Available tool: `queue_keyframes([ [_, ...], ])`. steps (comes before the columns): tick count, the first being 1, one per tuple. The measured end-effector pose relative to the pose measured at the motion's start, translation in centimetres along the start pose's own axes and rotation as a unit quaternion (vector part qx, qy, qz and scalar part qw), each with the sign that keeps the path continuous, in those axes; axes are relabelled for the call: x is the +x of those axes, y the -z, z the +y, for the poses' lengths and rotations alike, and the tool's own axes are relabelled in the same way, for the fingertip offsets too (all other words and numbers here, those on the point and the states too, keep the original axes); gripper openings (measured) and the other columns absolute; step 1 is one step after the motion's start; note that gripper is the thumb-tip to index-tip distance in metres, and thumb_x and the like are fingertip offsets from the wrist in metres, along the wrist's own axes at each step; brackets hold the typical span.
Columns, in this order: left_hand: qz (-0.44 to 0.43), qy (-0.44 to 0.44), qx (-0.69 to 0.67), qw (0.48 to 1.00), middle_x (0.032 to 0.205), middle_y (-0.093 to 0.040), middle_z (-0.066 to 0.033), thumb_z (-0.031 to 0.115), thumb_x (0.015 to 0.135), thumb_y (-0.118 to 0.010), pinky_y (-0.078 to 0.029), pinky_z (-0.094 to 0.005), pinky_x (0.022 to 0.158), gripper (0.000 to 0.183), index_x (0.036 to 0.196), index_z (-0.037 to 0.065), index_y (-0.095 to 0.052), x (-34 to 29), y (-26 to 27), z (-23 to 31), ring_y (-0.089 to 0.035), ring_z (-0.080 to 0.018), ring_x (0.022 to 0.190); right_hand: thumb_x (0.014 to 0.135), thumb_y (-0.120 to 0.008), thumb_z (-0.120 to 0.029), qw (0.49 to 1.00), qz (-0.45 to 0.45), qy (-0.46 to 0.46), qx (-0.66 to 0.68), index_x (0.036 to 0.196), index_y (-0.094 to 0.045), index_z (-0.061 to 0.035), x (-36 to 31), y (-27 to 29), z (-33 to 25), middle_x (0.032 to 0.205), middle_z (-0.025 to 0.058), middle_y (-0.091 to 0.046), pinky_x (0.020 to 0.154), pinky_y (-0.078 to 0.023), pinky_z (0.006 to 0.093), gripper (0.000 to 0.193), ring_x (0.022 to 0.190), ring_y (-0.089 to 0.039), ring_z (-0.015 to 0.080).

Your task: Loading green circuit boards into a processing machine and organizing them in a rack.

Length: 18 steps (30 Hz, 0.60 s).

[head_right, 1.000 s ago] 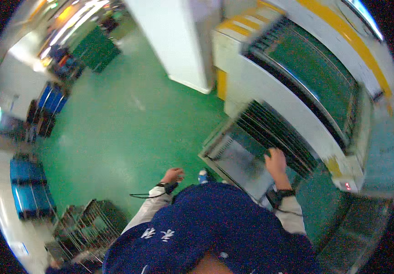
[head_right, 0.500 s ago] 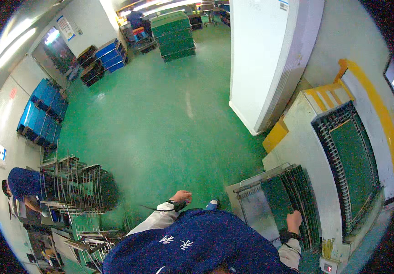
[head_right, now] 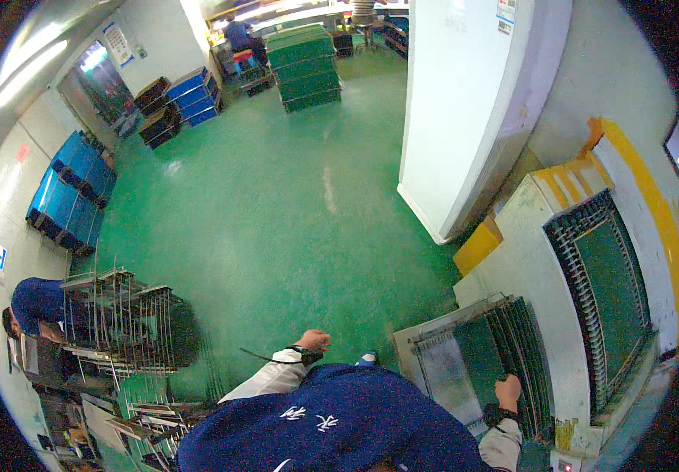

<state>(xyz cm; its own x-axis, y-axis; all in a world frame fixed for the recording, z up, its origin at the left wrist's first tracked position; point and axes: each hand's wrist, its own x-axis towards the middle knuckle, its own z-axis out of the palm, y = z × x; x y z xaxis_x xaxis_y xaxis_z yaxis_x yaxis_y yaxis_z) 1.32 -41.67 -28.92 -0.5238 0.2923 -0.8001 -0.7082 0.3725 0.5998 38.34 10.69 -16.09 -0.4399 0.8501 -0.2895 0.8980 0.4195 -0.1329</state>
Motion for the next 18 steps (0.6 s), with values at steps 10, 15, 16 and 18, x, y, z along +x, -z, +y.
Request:
queue_keyframes([
  [10, 0.016, 0.002, 0.027, 0.999, 0.092, -0.066, -0.0118, 0.022, 0.090, -0.062, -0.052, -0.0317, 0.055, 0.032, 0.112, -0.001, -0.059, 1.2, 1.0, 0.1, -0.063, -0.0201, 0.066, 0.074, -0.063, -0.011, 0.999, 0.019, -0.041, -0.014, 0.101, -0.064, 0.0065, -0.5, 0.9, -1.5, 0.103, 0.0279, -0.064, 0.082, -0.049, 0.0492, 0.032, 0.098, -0.060, 0.0446],
  [15, 0.033, 0.002, -0.020, 0.999, 0.094, -0.066, -0.0133, 0.020, 0.090, -0.060, -0.053, -0.0322, 0.057, 0.033, 0.115, -0.002, -0.058, 0.9, 2.4, -0.8, -0.064, -0.0221, 0.068, 0.075, -0.062, -0.011, 0.998, 0.046, -0.046, -0.016, 0.103, -0.063, 0.0063, -0.8, 0.6, -1.6, 0.104, 0.0281, -0.063, 0.083, -0.048, 0.0503, 0.033, 0.099, -0.060, 0.0447],
  [16, 0.041, 0.018, -0.056, 0.997, 0.094, -0.066, -0.0136, 0.020, 0.090, -0.060, -0.052, -0.0324, 0.057, 0.033, 0.115, -0.002, -0.057, 0.6, 2.5, -0.7, -0.064, -0.0225, 0.069, 0.075, -0.062, -0.012, 0.998, 0.047, -0.045, -0.018, 0.104, -0.063, 0.0060, -0.7, 0.4, -1.5, 0.105, 0.0279, -0.063, 0.083, -0.048, 0.0503, 0.034, 0.099, -0.060, 0.0446],
  [18, 0.043, 0.023, -0.051, 0.997, 0.094, -0.066, -0.0145, 0.019, 0.090, -0.060, -0.052, -0.0328, 0.057, 0.034, 0.116, -0.002, -0.057, 0.0, 2.7, -0.3, -0.064, -0.0233, 0.070, 0.076, -0.062, -0.012, 0.998, 0.022, -0.056, -0.026, 0.107, -0.062, 0.0052, -0.6, 0.3, -1.1, 0.107, 0.0276, -0.063, 0.084, -0.048, 0.0501, 0.036, 0.100, -0.060, 0.0444],
])
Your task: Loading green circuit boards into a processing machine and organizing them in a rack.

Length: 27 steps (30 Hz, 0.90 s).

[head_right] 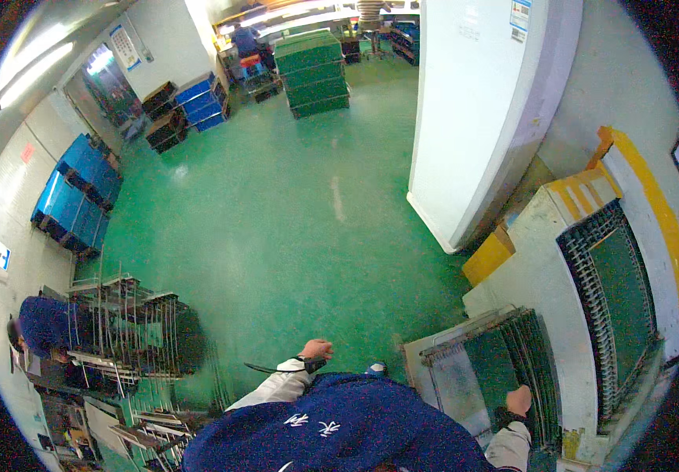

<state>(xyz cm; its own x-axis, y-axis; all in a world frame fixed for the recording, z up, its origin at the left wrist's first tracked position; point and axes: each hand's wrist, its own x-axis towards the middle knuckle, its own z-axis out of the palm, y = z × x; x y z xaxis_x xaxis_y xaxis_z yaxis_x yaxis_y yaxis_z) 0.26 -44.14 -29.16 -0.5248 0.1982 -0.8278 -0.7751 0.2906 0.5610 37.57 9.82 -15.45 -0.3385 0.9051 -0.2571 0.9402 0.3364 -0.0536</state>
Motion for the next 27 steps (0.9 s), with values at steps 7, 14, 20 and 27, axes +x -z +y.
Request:
queue_keyframes([
  [7, -0.022, 0.006, -0.027, 0.999, 0.097, -0.065, -0.0151, 0.020, 0.089, -0.061, -0.053, -0.0348, 0.059, 0.039, 0.120, -0.002, -0.052, 0.4, -0.1, 0.7, -0.064, -0.0248, 0.069, 0.075, -0.061, -0.011, 1.000, -0.003, -0.001, 0.002, 0.101, -0.063, 0.0052, -0.7, 0.1, -0.5, 0.102, 0.0272, -0.064, 0.082, -0.050, 0.0479, 0.031, 0.097, -0.061, 0.0432],
  [14, 0.002, -0.010, -0.039, 0.999, 0.095, -0.064, -0.0140, 0.023, 0.090, -0.062, -0.052, -0.0353, 0.057, 0.039, 0.117, -0.003, -0.053, 1.3, -1.3, 0.6, -0.061, -0.0223, 0.065, 0.076, -0.063, -0.013, 0.999, 0.053, 0.001, -0.011, 0.099, -0.064, 0.0028, -0.7, -0.8, -0.1, 0.099, 0.0239, -0.066, 0.078, -0.051, 0.0442, 0.028, 0.094, -0.064, 0.0390],
  [20, -0.003, -0.028, 0.007, 1.000, 0.094, -0.065, -0.0132, 0.022, 0.089, -0.062, -0.050, -0.0351, 0.054, 0.032, 0.107, -0.004, -0.058, 1.1, -1.9, 1.3, -0.061, -0.0206, 0.063, 0.075, -0.063, -0.015, 0.993, 0.091, 0.071, -0.021, 0.096, -0.064, 0.0028, 0.2, -2.1, 1.4, 0.096, 0.0240, -0.066, 0.075, -0.051, 0.0468, 0.027, 0.091, -0.064, 0.0393],
  [27, 0.003, -0.049, 0.019, 0.999, 0.083, -0.064, -0.0100, 0.022, 0.086, -0.061, -0.047, -0.0326, 0.050, 0.025, 0.095, -0.001, -0.064, 1.4, -2.1, 1.2, -0.060, -0.0191, 0.059, 0.072, -0.061, -0.013, 0.998, 0.045, 0.044, -0.008, 0.089, -0.063, 0.0037, 1.6, -2.4, 1.9, 0.093, 0.0277, -0.064, 0.074, -0.051, 0.0480, 0.024, 0.088, -0.063, 0.0430],
])
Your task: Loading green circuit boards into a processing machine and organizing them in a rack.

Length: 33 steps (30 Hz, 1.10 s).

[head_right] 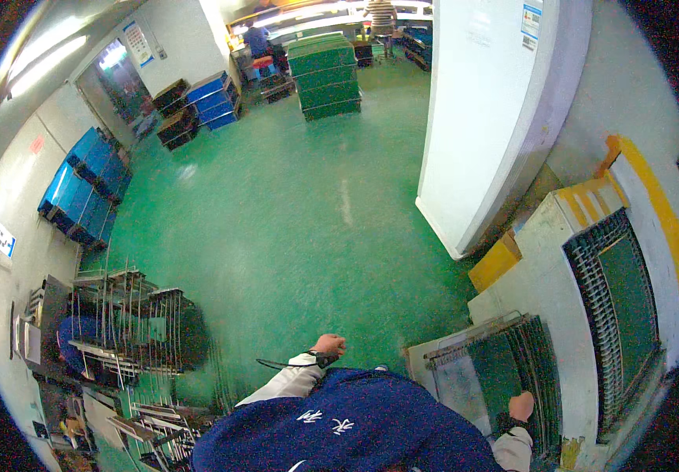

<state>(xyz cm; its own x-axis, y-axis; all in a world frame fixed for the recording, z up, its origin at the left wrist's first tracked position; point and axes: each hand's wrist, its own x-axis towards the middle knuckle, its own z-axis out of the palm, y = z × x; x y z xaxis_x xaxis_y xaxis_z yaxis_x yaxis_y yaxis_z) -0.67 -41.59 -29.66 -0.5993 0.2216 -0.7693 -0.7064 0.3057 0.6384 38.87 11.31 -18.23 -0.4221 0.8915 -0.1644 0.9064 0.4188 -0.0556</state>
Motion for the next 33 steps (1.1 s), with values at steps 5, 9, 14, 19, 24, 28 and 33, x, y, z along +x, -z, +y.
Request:
queue_keyframes([
  [5, 0.004, 0.013, -0.010, 1.000, 0.085, -0.064, -0.0096, 0.022, 0.086, -0.061, -0.048, -0.0322, 0.051, 0.026, 0.098, -0.001, -0.063, -0.9, 0.1, 0.2, -0.062, -0.0189, 0.063, 0.074, -0.059, -0.011, 0.999, 0.039, 0.010, 0.010, 0.084, -0.060, 0.0065, -0.2, -0.6, 0.2, 0.088, 0.0298, -0.062, 0.072, -0.048, 0.0512, 0.020, 0.085, -0.060, 0.0474],
  [9, 0.006, 0.017, 0.002, 1.000, 0.090, -0.066, -0.0124, 0.021, 0.086, -0.063, -0.052, -0.0348, 0.058, 0.034, 0.109, -0.003, -0.059, -1.2, 0.3, 0.4, -0.064, -0.0211, 0.071, 0.074, -0.058, -0.010, 0.998, 0.046, 0.022, 0.044, 0.080, -0.058, 0.0074, -0.6, 0.1, -0.2, 0.083, 0.0305, -0.060, 0.071, -0.045, 0.0533, 0.019, 0.084, -0.058, 0.0495],
  [14, 0.022, 0.031, -0.026, 0.999, 0.092, -0.067, -0.0134, 0.021, 0.087, -0.063, -0.051, -0.0360, 0.058, 0.034, 0.111, -0.003, -0.059, -1.1, 0.2, -0.1, -0.063, -0.0219, 0.071, 0.072, -0.061, -0.010, 0.999, 0.005, 0.041, 0.015, 0.088, -0.063, 0.0040, -1.2, 1.9, -1.1, 0.091, 0.0261, -0.065, 0.071, -0.050, 0.0488, 0.021, 0.083, -0.062, 0.0444],
  [19, 0.014, 0.025, -0.003, 1.000, 0.094, -0.067, -0.0131, 0.022, 0.089, -0.060, -0.050, -0.0342, 0.054, 0.031, 0.108, -0.002, -0.060, 0.2, 0.3, -1.1, -0.063, -0.0207, 0.066, 0.072, -0.063, -0.010, 0.998, 0.048, 0.026, 0.013, 0.087, -0.064, 0.0039, -1.7, 2.0, -1.7, 0.085, 0.0249, -0.065, 0.069, -0.050, 0.0490, 0.020, 0.081, -0.062, 0.0446],
  [24, 0.001, -0.014, 0.113, 0.994, 0.089, -0.067, -0.0125, 0.022, 0.089, -0.061, -0.051, -0.0324, 0.054, 0.032, 0.109, -0.003, -0.062, 1.9, 0.6, -2.7, -0.064, -0.0205, 0.067, 0.073, -0.063, -0.010, 0.999, 0.039, 0.023, 0.006, 0.086, -0.064, 0.0039, -1.6, 1.8, -1.6, 0.085, 0.0247, -0.066, 0.069, -0.051, 0.0492, 0.019, 0.080, -0.063, 0.0443],
  [28, -0.009, -0.014, 0.181, 0.983, 0.091, -0.068, -0.0129, 0.023, 0.088, -0.062, -0.051, -0.0318, 0.055, 0.034, 0.111, -0.003, -0.063, 2.4, 0.9, -3.3, -0.065, -0.0213, 0.069, 0.073, -0.063, -0.010, 1.000, 0.014, 0.004, 0.006, 0.085, -0.064, 0.0036, -1.4, 2.0, -1.6, 0.087, 0.0249, -0.066, 0.069, -0.051, 0.0481, 0.018, 0.081, -0.064, 0.0432],
  [33, -0.015, -0.005, 0.147, 0.989, 0.092, -0.069, -0.0132, 0.025, 0.087, -0.063, -0.052, -0.0333, 0.056, 0.036, 0.112, -0.002, -0.063, 1.8, 0.8, -2.8, -0.066, -0.0217, 0.068, 0.073, -0.062, -0.009, 1.000, 0.019, -0.014, 0.002, 0.086, -0.064, 0.0032, -1.6, 2.5, -2.2, 0.088, 0.0244, -0.067, 0.071, -0.051, 0.0467, 0.018, 0.084, -0.065, 0.0414],
])
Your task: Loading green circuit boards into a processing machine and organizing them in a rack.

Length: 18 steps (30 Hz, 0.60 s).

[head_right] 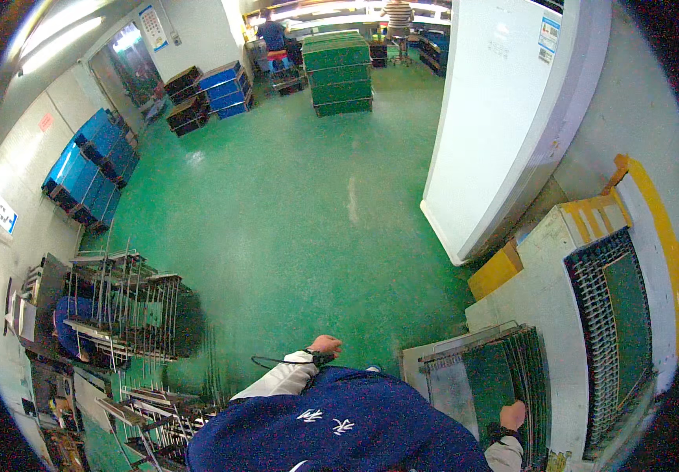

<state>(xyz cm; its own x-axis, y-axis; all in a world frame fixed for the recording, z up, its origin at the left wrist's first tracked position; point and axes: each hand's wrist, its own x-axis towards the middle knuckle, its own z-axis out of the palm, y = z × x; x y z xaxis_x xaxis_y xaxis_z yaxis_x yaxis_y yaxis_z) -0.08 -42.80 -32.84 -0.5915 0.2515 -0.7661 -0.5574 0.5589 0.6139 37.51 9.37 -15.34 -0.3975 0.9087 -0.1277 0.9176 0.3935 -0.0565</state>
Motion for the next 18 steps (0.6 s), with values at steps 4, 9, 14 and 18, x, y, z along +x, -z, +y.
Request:
queue_keyframes([
  [4, -0.005, 0.009, 0.010, 1.000, 0.093, -0.069, -0.0131, 0.026, 0.087, -0.063, -0.052, -0.0340, 0.056, 0.037, 0.112, -0.001, -0.063, 0.0, -0.1, 0.2, -0.066, -0.0222, 0.068, 0.073, -0.061, -0.009, 1.000, -0.001, 0.000, 0.000, 0.088, -0.063, 0.0038, -0.1, 0.1, -0.1, 0.091, 0.0258, -0.066, 0.073, -0.051, 0.0471, 0.019, 0.087, -0.064, 0.0419],
  [9, -0.016, 0.009, -0.013, 1.000, 0.092, -0.069, -0.0133, 0.023, 0.086, -0.064, -0.052, -0.0342, 0.055, 0.035, 0.111, -0.002, -0.063, 0.5, -0.2, -0.2, -0.065, -0.0216, 0.067, 0.072, -0.056, -0.008, 1.000, 0.006, 0.024, 0.014, 0.085, -0.058, 0.0080, 0.5, -1.0, 1.1, 0.087, 0.0314, -0.062, 0.072, -0.047, 0.0525, 0.021, 0.086, -0.060, 0.0488],
  [14, -0.009, 0.016, -0.033, 0.999, 0.090, -0.069, -0.0127, 0.021, 0.086, -0.064, -0.052, -0.0337, 0.055, 0.034, 0.110, -0.002, -0.063, 0.0, -0.1, 0.4, -0.065, -0.0201, 0.067, 0.071, -0.057, -0.009, 0.999, 0.019, 0.040, 0.027, 0.084, -0.059, 0.0080, 1.2, -2.3, 2.2, 0.086, 0.0312, -0.062, 0.073, -0.047, 0.0522, 0.021, 0.087, -0.060, 0.0487],
  [18, -0.005, 0.009, -0.027, 1.000, 0.089, -0.069, -0.0126, 0.023, 0.087, -0.064, -0.052, -0.0329, 0.054, 0.034, 0.110, -0.002, -0.063, -0.8, 0.0, 1.4, -0.065, -0.0199, 0.065, 0.073, -0.056, -0.010, 0.997, 0.059, 0.046, -0.010, 0.079, -0.057, 0.0037, 0.9, -2.8, 2.3, 0.085, 0.0269, -0.062, 0.072, -0.048, 0.0510, 0.015, 0.083, -0.060, 0.0455],
])
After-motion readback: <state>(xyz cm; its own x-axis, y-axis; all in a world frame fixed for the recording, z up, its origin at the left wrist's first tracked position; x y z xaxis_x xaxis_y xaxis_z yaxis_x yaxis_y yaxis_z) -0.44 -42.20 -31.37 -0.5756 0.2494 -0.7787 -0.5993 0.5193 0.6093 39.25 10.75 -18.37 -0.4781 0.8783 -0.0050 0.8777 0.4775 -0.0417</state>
